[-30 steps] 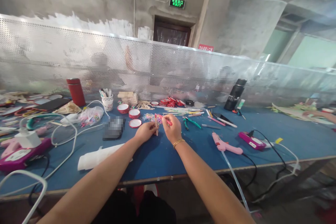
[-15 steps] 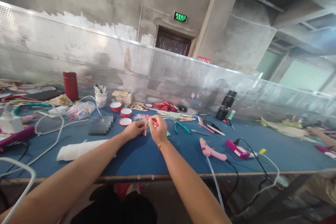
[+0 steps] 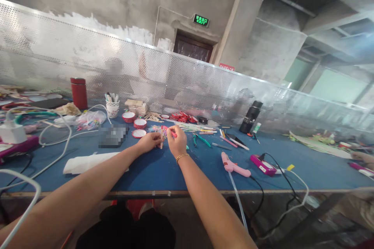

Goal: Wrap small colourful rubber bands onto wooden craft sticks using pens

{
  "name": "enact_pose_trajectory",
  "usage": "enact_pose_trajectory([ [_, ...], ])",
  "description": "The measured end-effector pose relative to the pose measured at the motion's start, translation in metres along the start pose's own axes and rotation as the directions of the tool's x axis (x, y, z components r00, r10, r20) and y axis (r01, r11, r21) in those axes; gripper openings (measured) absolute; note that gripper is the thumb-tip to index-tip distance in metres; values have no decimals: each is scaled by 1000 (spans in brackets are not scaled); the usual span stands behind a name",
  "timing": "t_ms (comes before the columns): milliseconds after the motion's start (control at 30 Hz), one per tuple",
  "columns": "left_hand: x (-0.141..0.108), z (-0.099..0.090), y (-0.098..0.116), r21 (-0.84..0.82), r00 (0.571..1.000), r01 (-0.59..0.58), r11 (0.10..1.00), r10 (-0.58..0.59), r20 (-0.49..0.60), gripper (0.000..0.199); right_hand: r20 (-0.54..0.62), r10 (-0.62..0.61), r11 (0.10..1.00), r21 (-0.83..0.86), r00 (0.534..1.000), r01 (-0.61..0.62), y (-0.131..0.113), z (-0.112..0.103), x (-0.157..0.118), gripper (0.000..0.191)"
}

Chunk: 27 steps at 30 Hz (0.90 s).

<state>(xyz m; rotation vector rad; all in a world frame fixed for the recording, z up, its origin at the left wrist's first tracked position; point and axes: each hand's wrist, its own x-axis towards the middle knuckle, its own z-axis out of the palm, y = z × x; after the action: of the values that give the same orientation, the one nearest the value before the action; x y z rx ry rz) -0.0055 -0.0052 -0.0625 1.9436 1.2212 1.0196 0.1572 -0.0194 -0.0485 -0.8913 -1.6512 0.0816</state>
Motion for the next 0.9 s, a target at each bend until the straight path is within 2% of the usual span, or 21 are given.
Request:
enact_pose_trajectory([
  [233,-5,-1,8,-15,1000,12,1000,-12,-11,17,25,-26,1000,2,999,26,0,2,-1,21],
  [400,-2,0,3,-6,1000,0,1000,-1,-10,15,-6,-16,1000,-9,1000,16,1,1,0,21],
  [900,-1,-1,2,35,1000,-16,999,16,-8,15,10,-41,999,-1,999,41,-3,1,-1,20],
])
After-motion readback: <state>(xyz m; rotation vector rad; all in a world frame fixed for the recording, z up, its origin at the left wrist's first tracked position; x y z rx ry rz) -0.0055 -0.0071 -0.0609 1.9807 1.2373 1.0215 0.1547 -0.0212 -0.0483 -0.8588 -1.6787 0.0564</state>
